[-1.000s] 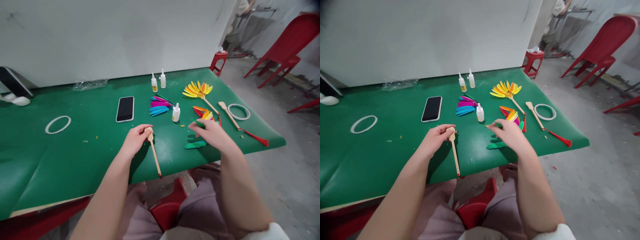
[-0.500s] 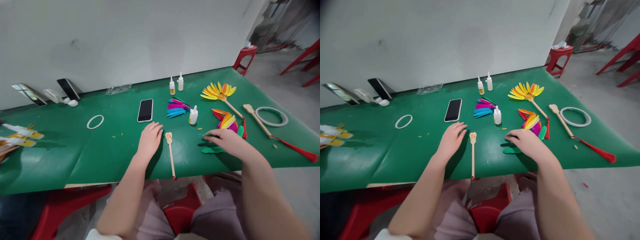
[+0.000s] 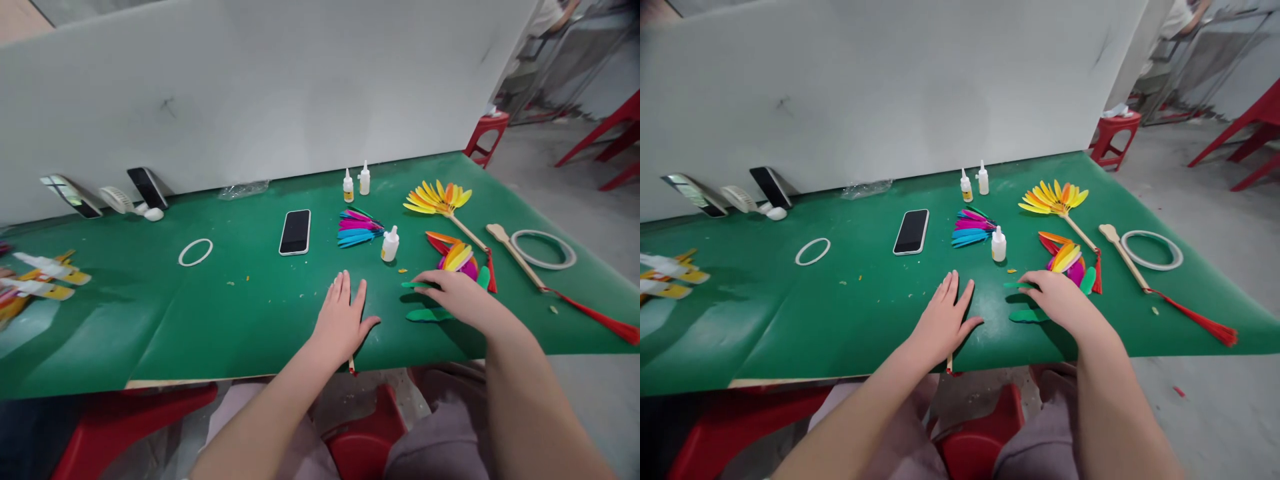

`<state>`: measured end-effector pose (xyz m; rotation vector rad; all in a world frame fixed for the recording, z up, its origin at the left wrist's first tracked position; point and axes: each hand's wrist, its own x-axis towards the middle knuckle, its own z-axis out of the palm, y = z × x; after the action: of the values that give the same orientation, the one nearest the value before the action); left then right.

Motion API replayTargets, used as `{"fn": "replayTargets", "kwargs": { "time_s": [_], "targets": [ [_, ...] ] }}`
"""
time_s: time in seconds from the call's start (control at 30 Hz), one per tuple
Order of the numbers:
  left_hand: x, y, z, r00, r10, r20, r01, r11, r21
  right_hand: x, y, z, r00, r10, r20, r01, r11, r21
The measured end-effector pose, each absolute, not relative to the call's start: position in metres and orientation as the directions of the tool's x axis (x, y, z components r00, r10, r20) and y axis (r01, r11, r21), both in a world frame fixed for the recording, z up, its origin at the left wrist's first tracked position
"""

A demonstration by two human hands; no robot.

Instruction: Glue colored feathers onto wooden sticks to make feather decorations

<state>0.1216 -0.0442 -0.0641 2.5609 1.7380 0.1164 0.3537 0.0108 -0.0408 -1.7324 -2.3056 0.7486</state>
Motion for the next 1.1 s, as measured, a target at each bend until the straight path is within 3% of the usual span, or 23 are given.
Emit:
{"fn": "replayTargets", "kwargs": {
  "time_s": [0.17, 0.3, 0.4, 0.53, 0.7, 0.93, 1.1],
  "targets": [
    [0.123, -0.044, -0.067, 0.381, 0.913, 0.143, 0.921, -0.389, 0.027, 0.369, 0.012, -0.034, -0.177, 0.97, -0.164, 0.859, 0.071, -0.508],
    [0.123, -0.042, -0.073, 0.376, 0.893, 0.248, 0.924, -0.381, -0.029, 0.385, 0.01, -0.026, 0.106, 0.987, -0.117, 0.822, -0.153, -0.548],
    [0.123, -0.041, -0.078, 0.379, 0.873, 0.305, 0.922, -0.384, -0.045, 0.396, 0.007, -0.02, 0.286, 0.957, -0.043, 0.694, -0.238, -0.679],
    [0.122, -0.042, -0.082, 0.355, 0.855, 0.379, 0.931, -0.362, -0.055, 0.408, 0.007, -0.019, 0.397, 0.918, -0.014, 0.494, -0.227, -0.84],
    [0.124, -0.046, -0.08, 0.313, 0.865, 0.392, 0.946, -0.322, -0.044, 0.412, 0.012, -0.025, 0.386, 0.922, -0.03, 0.44, -0.213, -0.872],
    [0.123, -0.051, -0.075, 0.344, 0.909, 0.234, 0.934, -0.356, 0.011, 0.405, 0.023, -0.035, 0.261, 0.952, -0.158, 0.587, -0.286, -0.757],
    [0.123, -0.052, -0.071, 0.308, 0.934, 0.182, 0.944, -0.324, 0.061, 0.405, 0.026, -0.041, 0.309, 0.937, -0.162, 0.57, -0.319, -0.757]
  ]
}}
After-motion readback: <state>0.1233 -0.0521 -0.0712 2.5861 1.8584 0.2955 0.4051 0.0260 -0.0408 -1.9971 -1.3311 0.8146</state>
